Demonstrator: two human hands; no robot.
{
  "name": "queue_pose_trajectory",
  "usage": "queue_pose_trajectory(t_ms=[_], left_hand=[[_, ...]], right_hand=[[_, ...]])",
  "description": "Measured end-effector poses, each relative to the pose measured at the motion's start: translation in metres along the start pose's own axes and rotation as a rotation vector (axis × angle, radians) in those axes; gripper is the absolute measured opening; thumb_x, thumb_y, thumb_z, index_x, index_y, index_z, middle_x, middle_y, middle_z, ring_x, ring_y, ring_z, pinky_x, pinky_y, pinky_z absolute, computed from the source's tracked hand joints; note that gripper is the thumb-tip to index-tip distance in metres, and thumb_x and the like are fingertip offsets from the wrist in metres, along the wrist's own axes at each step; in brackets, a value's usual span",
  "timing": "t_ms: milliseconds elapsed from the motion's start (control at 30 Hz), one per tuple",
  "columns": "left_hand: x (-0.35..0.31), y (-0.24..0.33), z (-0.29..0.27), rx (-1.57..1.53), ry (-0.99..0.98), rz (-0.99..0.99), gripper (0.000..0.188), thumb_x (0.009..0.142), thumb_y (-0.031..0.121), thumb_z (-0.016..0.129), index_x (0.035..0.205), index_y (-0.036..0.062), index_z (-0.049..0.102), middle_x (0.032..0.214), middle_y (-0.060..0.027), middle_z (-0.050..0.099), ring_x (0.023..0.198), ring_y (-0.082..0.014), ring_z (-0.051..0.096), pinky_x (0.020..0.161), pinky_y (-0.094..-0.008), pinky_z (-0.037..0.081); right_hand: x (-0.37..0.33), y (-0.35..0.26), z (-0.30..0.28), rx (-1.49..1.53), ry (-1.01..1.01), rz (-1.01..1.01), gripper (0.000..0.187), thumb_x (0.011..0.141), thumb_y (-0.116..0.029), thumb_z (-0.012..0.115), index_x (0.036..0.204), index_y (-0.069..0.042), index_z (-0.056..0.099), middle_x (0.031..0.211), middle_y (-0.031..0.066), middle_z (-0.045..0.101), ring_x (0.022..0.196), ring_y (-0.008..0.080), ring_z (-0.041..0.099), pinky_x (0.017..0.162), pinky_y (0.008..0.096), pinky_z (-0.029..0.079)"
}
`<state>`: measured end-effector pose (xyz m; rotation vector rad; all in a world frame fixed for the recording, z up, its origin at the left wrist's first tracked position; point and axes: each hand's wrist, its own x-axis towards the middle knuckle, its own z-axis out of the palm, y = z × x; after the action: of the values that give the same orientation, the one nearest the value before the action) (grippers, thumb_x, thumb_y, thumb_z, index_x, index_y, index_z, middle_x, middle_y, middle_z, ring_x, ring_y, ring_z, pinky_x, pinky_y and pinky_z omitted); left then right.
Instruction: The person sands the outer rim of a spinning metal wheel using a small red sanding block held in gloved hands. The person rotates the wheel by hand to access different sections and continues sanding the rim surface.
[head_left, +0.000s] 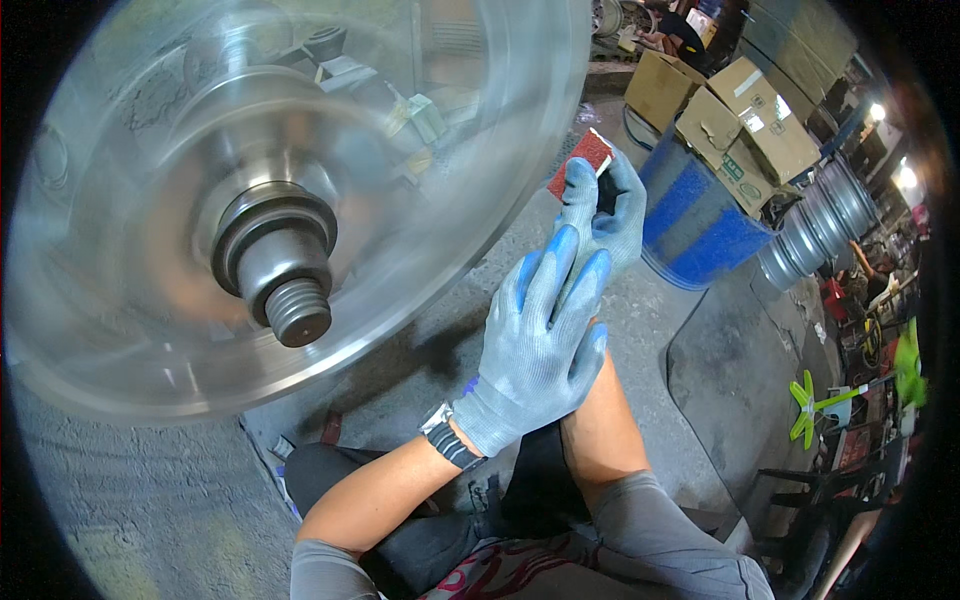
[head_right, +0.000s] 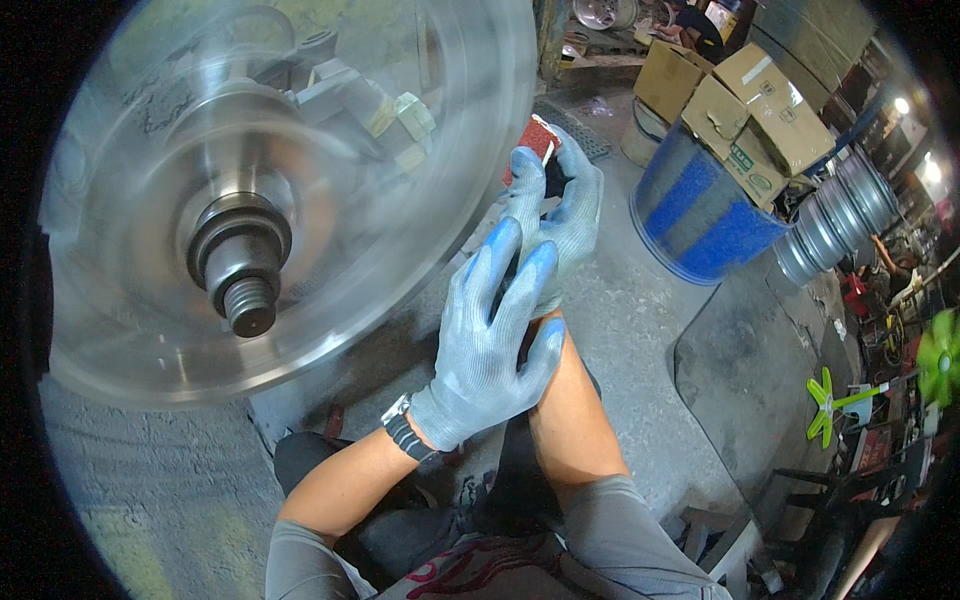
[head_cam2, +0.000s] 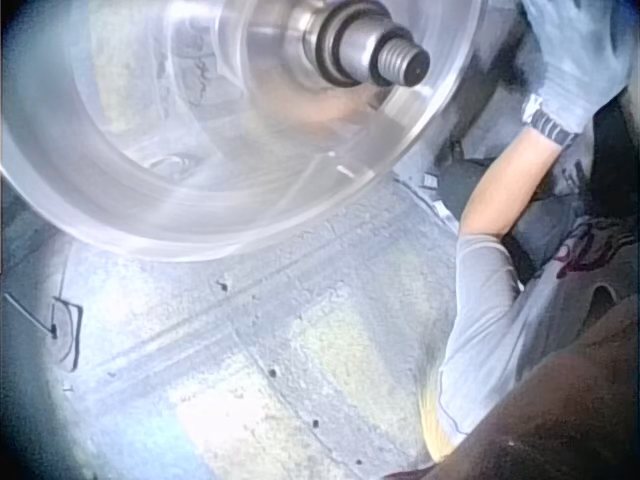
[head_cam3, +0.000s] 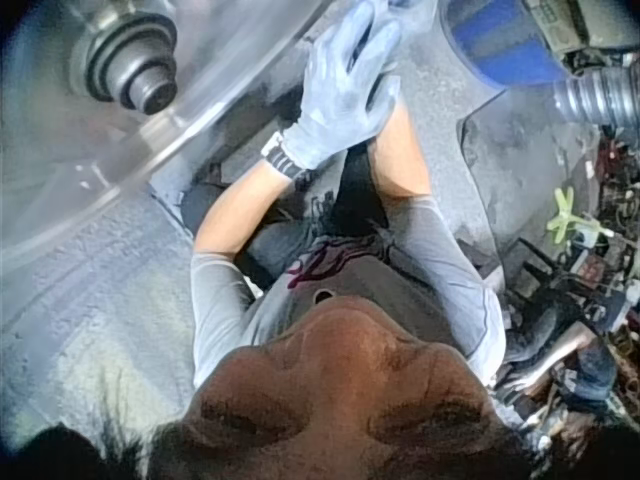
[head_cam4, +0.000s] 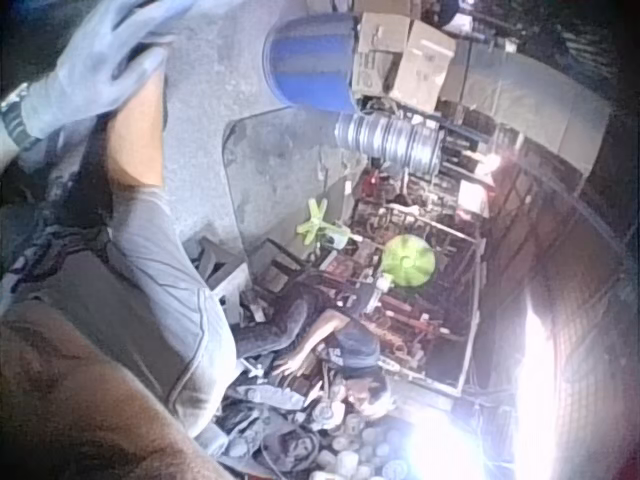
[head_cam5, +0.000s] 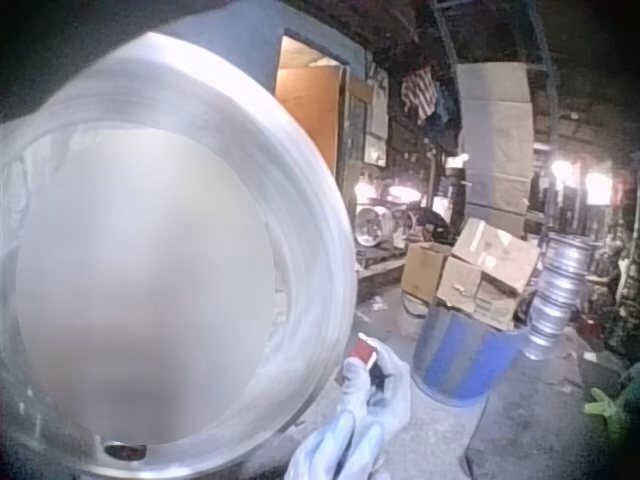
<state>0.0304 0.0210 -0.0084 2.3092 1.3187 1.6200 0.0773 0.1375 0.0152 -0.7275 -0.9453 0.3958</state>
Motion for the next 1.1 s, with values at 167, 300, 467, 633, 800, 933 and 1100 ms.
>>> queue_pose_trajectory(t_ms=[167, 300, 467, 633, 800, 933, 1100], left_hand=[[0.0, 0.001, 0.0, 0.0, 0.004, 0.002, 0.079, 0.089, 0.013, 0.077, 0.161, 0.0054, 0.047, 0.166, -0.0286, 0.037, 0.148, -0.0471, 0.043, 0.121, -0.0549, 0.036], [0.0, 0.002, 0.0, 0.007, -0.013, 0.0, 0.078, 0.089, 0.014, 0.077, 0.161, 0.006, 0.048, 0.166, -0.0284, 0.037, 0.148, -0.0469, 0.042, 0.121, -0.055, 0.036], [0.0, 0.003, 0.001, 0.006, -0.014, 0.005, 0.077, 0.09, 0.014, 0.077, 0.161, 0.0064, 0.048, 0.165, -0.0281, 0.038, 0.148, -0.0469, 0.043, 0.121, -0.0548, 0.036], [0.001, 0.002, 0.001, -0.001, 0.004, 0.018, 0.075, 0.09, 0.014, 0.077, 0.16, 0.0056, 0.049, 0.165, -0.0279, 0.039, 0.148, -0.0467, 0.043, 0.121, -0.0545, 0.036], [0.0, 0.003, -0.001, 0.01, -0.009, 0.01, 0.075, 0.091, 0.015, 0.077, 0.16, 0.0057, 0.049, 0.165, -0.028, 0.039, 0.148, -0.0464, 0.043, 0.121, -0.0546, 0.036], [0.0, 0.002, 0.0, 0.006, -0.006, 0.02, 0.076, 0.09, 0.015, 0.077, 0.16, 0.0057, 0.048, 0.165, -0.0289, 0.038, 0.148, -0.0471, 0.043, 0.121, -0.0551, 0.036], [0.004, 0.002, 0.0, -0.01, -0.001, -0.01, 0.077, 0.091, 0.015, 0.076, 0.161, 0.0047, 0.046, 0.165, -0.031, 0.036, 0.148, -0.0486, 0.042, 0.121, -0.0559, 0.036]], right_hand=[[0.001, 0.001, -0.01, -0.141, -0.065, -0.079, 0.066, 0.1, -0.015, 0.081, 0.157, -0.006, 0.05, 0.103, 0.0036, 0.068, 0.088, 0.0087, 0.06, 0.083, 0.027, 0.056], [0.0, -0.009, -0.01, -0.076, -0.09, -0.037, 0.073, 0.1, -0.014, 0.081, 0.162, -0.007, 0.044, 0.099, 0.002, 0.066, 0.088, 0.0085, 0.06, 0.082, 0.027, 0.054], [0.002, -0.012, -0.011, -0.048, -0.09, -0.028, 0.072, 0.101, -0.013, 0.08, 0.162, -0.006, 0.044, 0.097, 0.0012, 0.064, 0.087, 0.0079, 0.058, 0.082, 0.0258, 0.053], [0.001, -0.01, -0.013, -0.01, -0.115, -0.039, 0.071, 0.101, -0.013, 0.079, 0.162, -0.006, 0.045, 0.099, 0.0011, 0.064, 0.089, 0.0073, 0.058, 0.082, 0.0251, 0.053], [0.0, -0.012, -0.012, -0.119, -0.093, -0.068, 0.069, 0.1, -0.014, 0.08, 0.161, -0.007, 0.047, 0.1, 0.0009, 0.064, 0.089, 0.0069, 0.059, 0.082, 0.0245, 0.055], [0.0, -0.005, -0.012, -0.036, -0.096, -0.006, 0.059, 0.1, -0.012, 0.079, 0.153, -0.006, 0.055, 0.101, 0.002, 0.065, 0.088, 0.0082, 0.06, 0.081, 0.0266, 0.055], [0.002, 0.004, -0.007, -0.027, -0.113, -0.033, 0.038, 0.101, -0.013, 0.076, 0.138, -0.006, 0.067, 0.11, 0.0047, 0.066, 0.094, 0.011, 0.062, 0.086, 0.029, 0.054]])
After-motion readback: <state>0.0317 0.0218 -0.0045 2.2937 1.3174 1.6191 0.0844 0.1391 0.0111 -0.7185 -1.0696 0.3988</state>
